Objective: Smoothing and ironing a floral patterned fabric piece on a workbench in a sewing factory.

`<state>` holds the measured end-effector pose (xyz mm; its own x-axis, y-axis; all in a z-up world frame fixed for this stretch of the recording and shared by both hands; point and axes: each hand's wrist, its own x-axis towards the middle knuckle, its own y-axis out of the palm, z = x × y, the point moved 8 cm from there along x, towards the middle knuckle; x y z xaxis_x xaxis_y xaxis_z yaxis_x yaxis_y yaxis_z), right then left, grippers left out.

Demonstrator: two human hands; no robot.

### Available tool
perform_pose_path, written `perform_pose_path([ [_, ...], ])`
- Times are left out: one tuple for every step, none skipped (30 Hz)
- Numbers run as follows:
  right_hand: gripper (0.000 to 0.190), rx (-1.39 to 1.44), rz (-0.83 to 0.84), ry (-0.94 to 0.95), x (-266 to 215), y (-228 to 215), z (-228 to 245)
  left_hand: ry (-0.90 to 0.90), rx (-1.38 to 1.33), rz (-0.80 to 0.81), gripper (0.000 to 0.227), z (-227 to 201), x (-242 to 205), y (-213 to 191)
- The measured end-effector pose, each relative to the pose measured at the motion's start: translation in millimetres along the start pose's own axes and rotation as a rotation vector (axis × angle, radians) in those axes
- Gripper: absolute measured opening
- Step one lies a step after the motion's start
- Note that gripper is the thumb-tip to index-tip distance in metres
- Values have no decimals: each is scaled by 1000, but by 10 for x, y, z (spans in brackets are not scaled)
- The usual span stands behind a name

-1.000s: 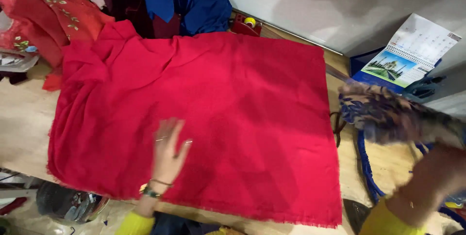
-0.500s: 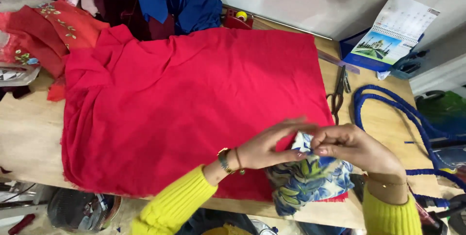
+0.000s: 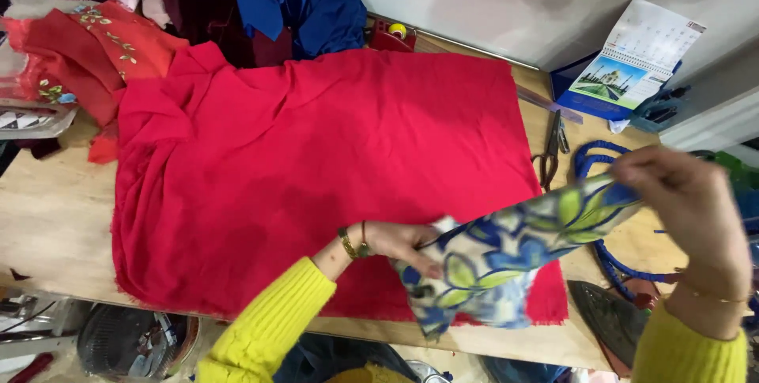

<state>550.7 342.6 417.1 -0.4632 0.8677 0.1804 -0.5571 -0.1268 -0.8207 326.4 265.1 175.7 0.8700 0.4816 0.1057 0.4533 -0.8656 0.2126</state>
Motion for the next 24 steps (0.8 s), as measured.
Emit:
perform_pose_path([
  [10,-25,-133,56,-13,-150,-61,-92,83,52,42,99,-62,-21],
  [12,-49,-267,112,-43,-299,-121,-183,166,103,37,200,-130,-50],
  [12,-49,-267,112,-80,-345,-214,-183,166,103,37,254,-153,-107],
  [10,-78,-347,132,-137,-454,-318,-119,187,92,42,260,-166,-170],
  [9,-105,-424,151,-186,-554,-417,-55,206,77,53,266,-190,-233],
  [9,-105,-422,149,-231,-638,-542,-54,205,74,53,364,-248,-301],
  [10,-146,-408,150,-204,-682,-601,-155,169,-87,63,522,-318,-511],
  [10,-186,-393,151,-180,-693,-635,-254,131,-249,73,681,-420,-715],
  [10,-227,-378,150,-214,-749,-854,-252,131,-254,73,532,-529,-732],
  [11,-268,-362,150,-259,-814,-1064,-265,216,-315,76,377,-653,-800],
  [11,-308,-346,150,-313,-891,-1267,-278,299,-376,78,215,-777,-864],
  [12,-347,-329,149,-357,-877,-1495,-278,298,-381,78,319,-897,-958],
  [12,-386,-313,147,-409,-864,-1715,-336,308,-454,75,458,-1060,-1105],
  [13,-425,-297,145,-475,-861,-1925,-393,316,-527,72,597,-1231,-1247],
  [13,-462,-278,142,-470,-783,-2052,-394,313,-535,72,499,-1322,-1200],
  [14,-499,-260,138,-465,-719,-2172,-322,243,-641,64,352,-1435,-1204],
  [14,-536,-241,134,-459,-662,-2286,-248,171,-745,57,215,-1564,-1203],
  [15,-572,-223,129,-351,-564,-2200,-249,169,-755,57,306,-1573,-1222],
  [15,-606,-203,125,-267,-455,-2104,-249,171,-781,51,390,-1595,-1249],
  [16,-641,-183,120,-211,-331,-1994,-250,173,-807,46,477,-1619,-1276],
  [16,-639,-177,112,-97,-27,-1652,-250,168,-817,46,638,-1537,-1220],
  [33,-533,-52,210,4,346,-1419,-203,275,-785,38,737,-1421,-1144],
  [57,-424,72,303,90,722,-1175,-156,383,-753,34,825,-1297,-1071],
  [57,-422,79,294,111,1071,-966,-157,381,-764,34,759,-1184,-866],
])
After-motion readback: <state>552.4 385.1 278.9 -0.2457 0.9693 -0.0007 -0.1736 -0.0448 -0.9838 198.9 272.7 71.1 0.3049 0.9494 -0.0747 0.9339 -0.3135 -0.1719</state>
